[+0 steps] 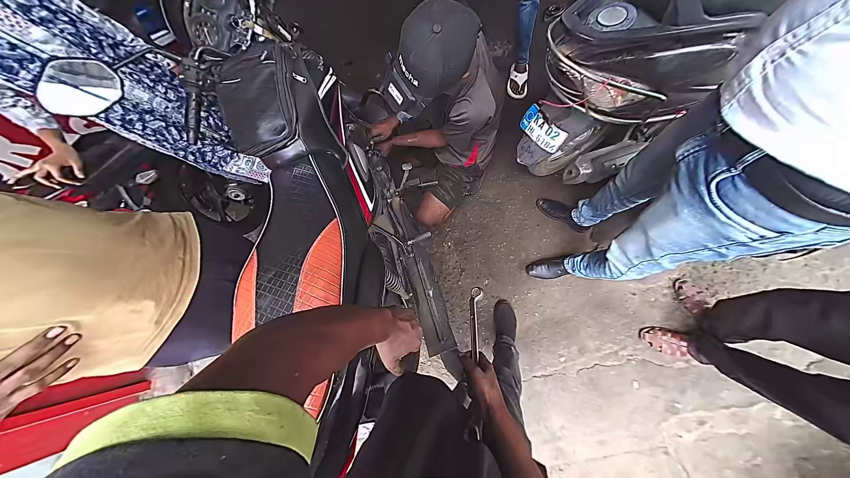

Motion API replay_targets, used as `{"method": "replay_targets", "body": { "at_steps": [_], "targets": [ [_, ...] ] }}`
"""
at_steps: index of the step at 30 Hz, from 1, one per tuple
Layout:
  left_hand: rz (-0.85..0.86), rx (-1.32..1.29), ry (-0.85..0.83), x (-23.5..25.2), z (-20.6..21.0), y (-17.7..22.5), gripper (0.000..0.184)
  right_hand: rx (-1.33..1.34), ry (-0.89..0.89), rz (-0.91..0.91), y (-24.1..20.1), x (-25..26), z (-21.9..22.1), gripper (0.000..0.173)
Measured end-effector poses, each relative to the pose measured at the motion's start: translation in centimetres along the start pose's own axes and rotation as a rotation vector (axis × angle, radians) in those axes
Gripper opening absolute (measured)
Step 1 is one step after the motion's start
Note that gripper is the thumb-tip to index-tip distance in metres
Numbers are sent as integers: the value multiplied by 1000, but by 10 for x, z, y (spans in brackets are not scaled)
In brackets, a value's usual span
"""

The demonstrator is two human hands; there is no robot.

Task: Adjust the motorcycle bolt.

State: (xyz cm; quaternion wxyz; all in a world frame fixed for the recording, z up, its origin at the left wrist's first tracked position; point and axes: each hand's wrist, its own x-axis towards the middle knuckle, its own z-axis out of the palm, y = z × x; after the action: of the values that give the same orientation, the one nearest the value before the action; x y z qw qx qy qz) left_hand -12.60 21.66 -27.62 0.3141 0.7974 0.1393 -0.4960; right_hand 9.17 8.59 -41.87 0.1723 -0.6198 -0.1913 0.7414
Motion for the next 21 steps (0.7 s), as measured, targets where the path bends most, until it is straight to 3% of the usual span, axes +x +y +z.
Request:
{"method": "replay_targets", "body": {
  "at_steps": [6,9,12,15,17,19,21],
  "targets": [
    [-11,28,53,-2,2,-1,53,-31,-32,-28,-15,-12,1,23],
    [-19,-18,214,-8,10,-1,52,-146,-72,-83,-27,-20,1,24],
    [-103,-309,709,-29,23,0,55,-277,-80,-155,-41,-31,1,26],
    [-307,-881,1613,-44,47,9,55,-351,-84,-196,-49,-40,0,29],
    [-339,-1212,2053,-56,61,19,65,-345,-82,-198,-52,-45,-1,28],
    [-344,-1379,2269,-68,80,38,64,-333,-63,-165,-55,-57,0,27],
    [-417,-1451,2324,-71,95,60,42,-346,-31,-143,-56,-69,0,25]
  ]
}}
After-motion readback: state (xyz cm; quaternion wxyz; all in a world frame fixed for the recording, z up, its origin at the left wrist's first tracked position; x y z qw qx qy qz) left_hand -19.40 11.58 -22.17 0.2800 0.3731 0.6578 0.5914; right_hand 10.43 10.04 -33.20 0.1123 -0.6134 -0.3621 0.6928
